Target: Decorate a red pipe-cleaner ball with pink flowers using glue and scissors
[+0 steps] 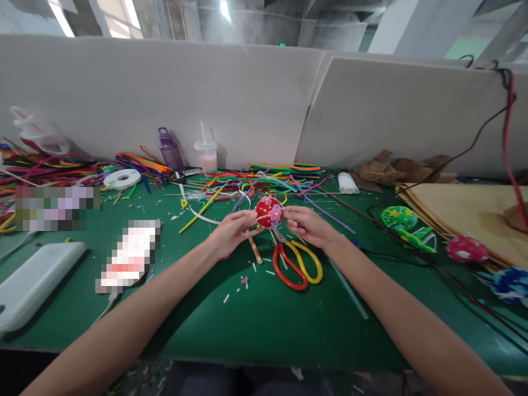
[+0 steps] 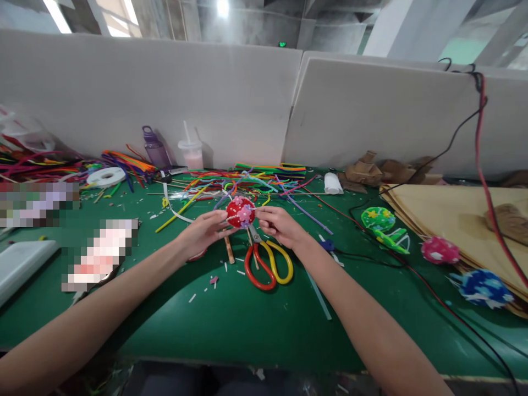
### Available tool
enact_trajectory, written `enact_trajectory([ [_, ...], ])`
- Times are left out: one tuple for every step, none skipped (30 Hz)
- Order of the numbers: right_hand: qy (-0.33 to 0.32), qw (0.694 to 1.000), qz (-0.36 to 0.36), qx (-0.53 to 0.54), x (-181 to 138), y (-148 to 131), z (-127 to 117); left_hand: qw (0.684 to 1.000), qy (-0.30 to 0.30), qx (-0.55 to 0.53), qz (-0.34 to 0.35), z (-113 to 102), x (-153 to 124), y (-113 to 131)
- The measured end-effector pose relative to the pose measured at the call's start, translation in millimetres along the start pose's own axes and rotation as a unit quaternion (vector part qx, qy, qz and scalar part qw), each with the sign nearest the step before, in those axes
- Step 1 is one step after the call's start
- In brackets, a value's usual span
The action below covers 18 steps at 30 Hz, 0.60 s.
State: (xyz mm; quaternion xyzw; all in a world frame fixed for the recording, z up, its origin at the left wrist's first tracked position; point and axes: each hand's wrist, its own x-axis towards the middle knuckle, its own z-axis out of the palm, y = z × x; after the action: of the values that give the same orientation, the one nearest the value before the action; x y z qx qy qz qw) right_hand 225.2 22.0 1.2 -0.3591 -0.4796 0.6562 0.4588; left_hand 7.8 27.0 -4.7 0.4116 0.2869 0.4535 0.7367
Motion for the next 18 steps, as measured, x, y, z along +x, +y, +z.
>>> enact_trajectory([
  [-0.004,1.000,0.003,0.001,-0.2,-0.1,0.0,1.000,-0.004,0.010,0.005,0.3,-0.1,0.2],
  [-0.007,1.000,0.006,0.001,-0.3,-0.2,0.1,1.000,-0.006,0.021,0.009,0.7,-0.2,0.3],
  [-0.008,1.000,0.007,0.002,-0.5,-0.4,0.3,0.999,-0.005,0.032,0.013,1.1,-0.3,0.3],
  [-0.009,1.000,0.009,0.003,-0.8,-0.7,0.5,0.999,-0.004,0.042,0.018,1.6,-0.4,0.3],
  [-0.009,1.000,0.010,0.003,-1.0,-0.9,0.9,0.998,-0.001,0.051,0.024,2.1,-0.6,0.3],
  [-0.010,1.000,0.012,0.002,-1.3,-1.1,1.2,0.998,0.002,0.059,0.029,2.6,-0.7,0.2],
  [-0.011,1.000,0.013,0.001,-1.6,-1.2,1.6,0.997,0.004,0.065,0.035,3.2,-0.8,0.0],
  [-0.012,1.000,0.013,0.000,-1.8,-1.1,2.0,0.997,0.004,0.072,0.041,3.7,-0.9,-0.4],
  [-0.013,1.000,0.013,0.000,-1.9,-0.9,2.4,0.996,0.003,0.078,0.048,4.3,-0.9,-0.8],
  [-0.012,1.000,0.013,0.000,-1.9,-0.7,2.6,0.995,0.003,0.084,0.055,4.8,-0.8,-1.3],
  [-0.010,1.000,0.013,0.001,-1.7,-0.3,2.6,0.994,0.005,0.090,0.061,5.3,-0.7,-1.8],
  [-0.007,1.000,0.011,0.002,-1.5,0.2,2.6,0.993,0.010,0.096,0.069,5.9,-0.6,-2.2],
  [-0.003,1.000,0.009,0.002,-1.2,0.6,2.4,0.991,0.019,0.103,0.078,6.6,-0.5,-2.5],
  [0.000,1.000,0.006,0.002,-0.8,1.0,2.1,0.990,0.030,0.110,0.087,7.4,-0.5,-2.5],
  [0.003,1.000,0.003,0.001,-0.5,1.4,1.7,0.987,0.043,0.118,0.096,8.3,-0.7,-2.4],
  [0.005,1.000,0.000,0.000,-0.1,1.6,1.3,0.985,0.053,0.125,0.104,9.3,-1.1,-1.9],
  [0.007,1.000,-0.002,0.000,0.2,1.7,0.8,0.983,0.061,0.132,0.111,10.3,-1.6,-1.3],
  [0.007,1.000,-0.001,0.003,0.5,1.6,0.3,0.981,0.065,0.139,0.116,11.2,-2.1,-0.6],
])
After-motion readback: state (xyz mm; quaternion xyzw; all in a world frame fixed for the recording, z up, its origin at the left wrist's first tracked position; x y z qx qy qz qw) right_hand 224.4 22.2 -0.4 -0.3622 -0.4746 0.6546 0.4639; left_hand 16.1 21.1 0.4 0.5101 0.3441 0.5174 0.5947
